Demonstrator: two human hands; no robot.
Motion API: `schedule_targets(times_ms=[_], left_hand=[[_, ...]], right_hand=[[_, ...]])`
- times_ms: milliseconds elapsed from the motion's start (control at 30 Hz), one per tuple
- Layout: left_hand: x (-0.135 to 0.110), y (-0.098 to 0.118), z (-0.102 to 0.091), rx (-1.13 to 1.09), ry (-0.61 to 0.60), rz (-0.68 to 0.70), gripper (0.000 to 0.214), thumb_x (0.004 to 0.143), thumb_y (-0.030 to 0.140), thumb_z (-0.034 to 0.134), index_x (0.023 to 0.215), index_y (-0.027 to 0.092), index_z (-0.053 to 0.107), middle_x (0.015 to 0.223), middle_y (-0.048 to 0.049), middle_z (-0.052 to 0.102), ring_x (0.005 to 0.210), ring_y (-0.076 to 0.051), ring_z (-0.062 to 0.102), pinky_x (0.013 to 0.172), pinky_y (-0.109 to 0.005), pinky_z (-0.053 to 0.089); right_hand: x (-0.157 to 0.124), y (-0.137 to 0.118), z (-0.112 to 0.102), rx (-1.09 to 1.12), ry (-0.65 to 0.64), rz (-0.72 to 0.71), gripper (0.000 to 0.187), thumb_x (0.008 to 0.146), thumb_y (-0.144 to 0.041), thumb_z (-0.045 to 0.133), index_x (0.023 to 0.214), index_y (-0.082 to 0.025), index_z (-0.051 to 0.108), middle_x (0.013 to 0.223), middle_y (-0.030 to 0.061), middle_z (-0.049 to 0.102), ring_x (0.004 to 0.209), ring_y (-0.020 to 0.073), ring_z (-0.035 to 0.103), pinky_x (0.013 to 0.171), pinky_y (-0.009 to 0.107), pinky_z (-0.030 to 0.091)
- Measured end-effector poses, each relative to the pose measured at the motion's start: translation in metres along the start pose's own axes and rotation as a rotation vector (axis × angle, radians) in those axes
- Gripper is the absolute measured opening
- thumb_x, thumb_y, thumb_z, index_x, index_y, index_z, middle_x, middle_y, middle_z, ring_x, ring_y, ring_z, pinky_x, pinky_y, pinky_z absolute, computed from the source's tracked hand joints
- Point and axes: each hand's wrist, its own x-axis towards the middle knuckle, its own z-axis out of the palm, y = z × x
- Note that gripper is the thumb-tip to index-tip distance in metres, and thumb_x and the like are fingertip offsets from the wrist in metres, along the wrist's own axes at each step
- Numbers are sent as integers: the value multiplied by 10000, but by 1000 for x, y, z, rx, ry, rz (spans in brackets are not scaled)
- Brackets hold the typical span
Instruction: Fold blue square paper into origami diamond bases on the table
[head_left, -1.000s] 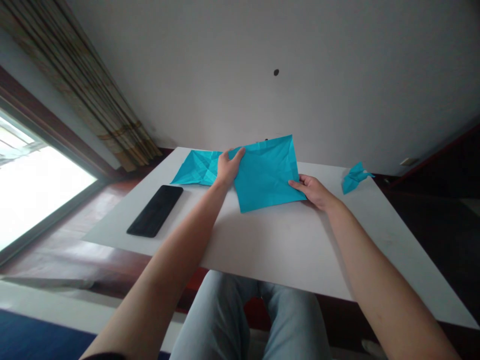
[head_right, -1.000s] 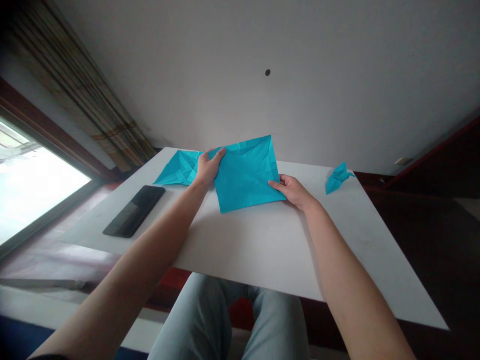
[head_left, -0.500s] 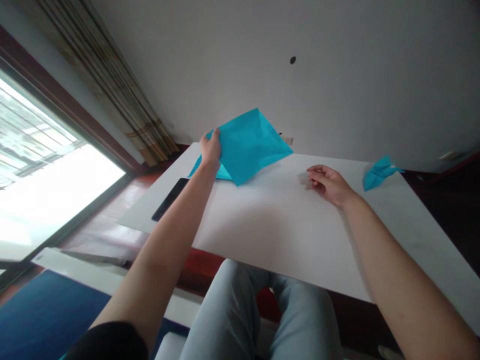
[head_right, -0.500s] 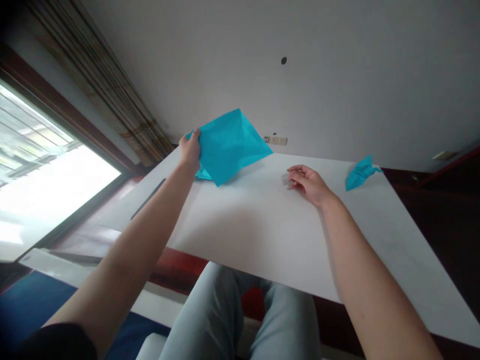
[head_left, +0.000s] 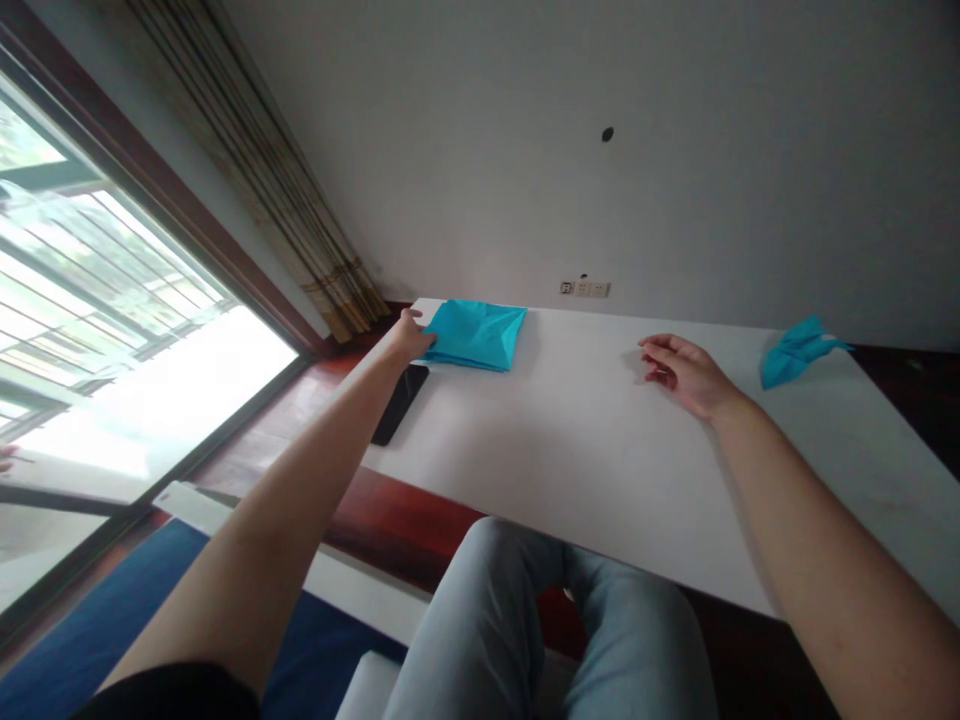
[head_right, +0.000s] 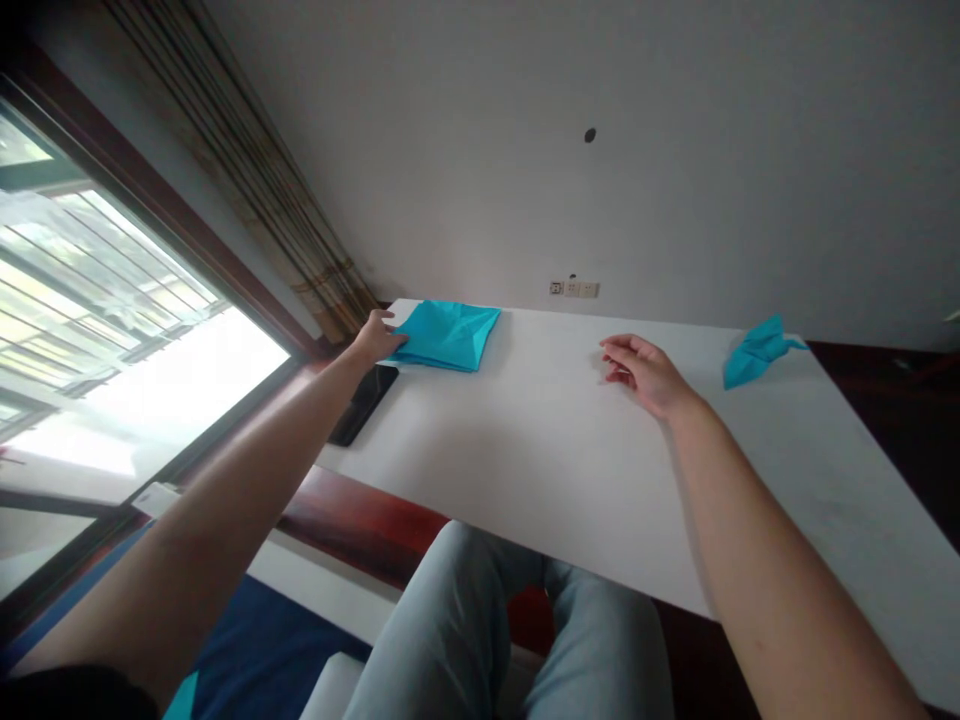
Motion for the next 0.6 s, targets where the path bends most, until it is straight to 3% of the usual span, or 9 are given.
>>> schedule_targets(times_ms=[67,133,200,267,333,400,467,533,600], left_hand=[[-3,2,-7,76,-8,46,499,692,63,866,1001,275,537,1032,-59,718,1280,-351,726,1219,-505,532],[-7,5,-14,170,-11,74,498,677,112,905,1041,248,593,1325,-189,748,1522,-475,617,1366,-636,402],[-13,11,-17,383,-17,118,549,700,218,943,1170,209,660,1635,-300,617,1660,-590,469,1420,-745,284],[-21,22,-12,585,-24,202,608,818,350,918,1355,192,678,1746,-310,528,1675,-600,435,1402,-755,324],[-32,40,2,614,11,331,599,934,423,862,1458,214,662,1745,-266,550,1670,-580,446,1387,-762,355],[-48,64,29,564,-19,447,544,1010,403,803,1504,239,645,1742,-207,572,1686,-527,463,1413,-723,335],[-71,96,66,431,-127,653,485,1027,353,775,1489,278,648,1591,-147,718,1625,-458,552,1400,-670,353],[-102,133,112,334,-269,801,412,1038,379,780,1435,323,684,1419,-87,802,1435,-375,705,1335,-571,420],[-139,173,164,179,-418,931,357,1054,394,785,1388,287,721,1285,-95,829,1240,-346,776,1281,-554,426]], right_hand=[[0,0,0,8,-13,-7,448,656,-451,1130,984,-289,871,930,3,756,730,122,621,625,230,650],[1,0,1,22,-15,-14,455,661,-464,1120,989,-281,863,934,0,753,733,124,619,634,241,646],[0,0,2,41,-13,-18,478,656,-475,1119,996,-272,851,939,-5,747,741,120,609,646,242,634],[-2,-1,4,64,-7,-16,497,650,-496,1113,986,-264,829,936,-8,737,747,121,593,648,247,618],[-4,-2,6,87,-18,-14,508,652,-511,1101,980,-257,807,928,-4,727,780,134,594,649,252,597],[-4,-2,8,86,-25,-20,488,687,-524,1065,985,-258,784,932,5,717,803,151,588,645,269,576],[0,1,9,69,-37,-26,435,754,-508,1026,997,-261,762,950,18,713,823,169,591,649,291,560],[6,6,9,41,-49,-42,364,822,-482,978,992,-267,740,943,21,698,817,180,579,637,299,525],[12,14,8,20,-48,-70,285,889,-473,898,1007,-282,722,925,18,670,797,187,548,614,303,489]])
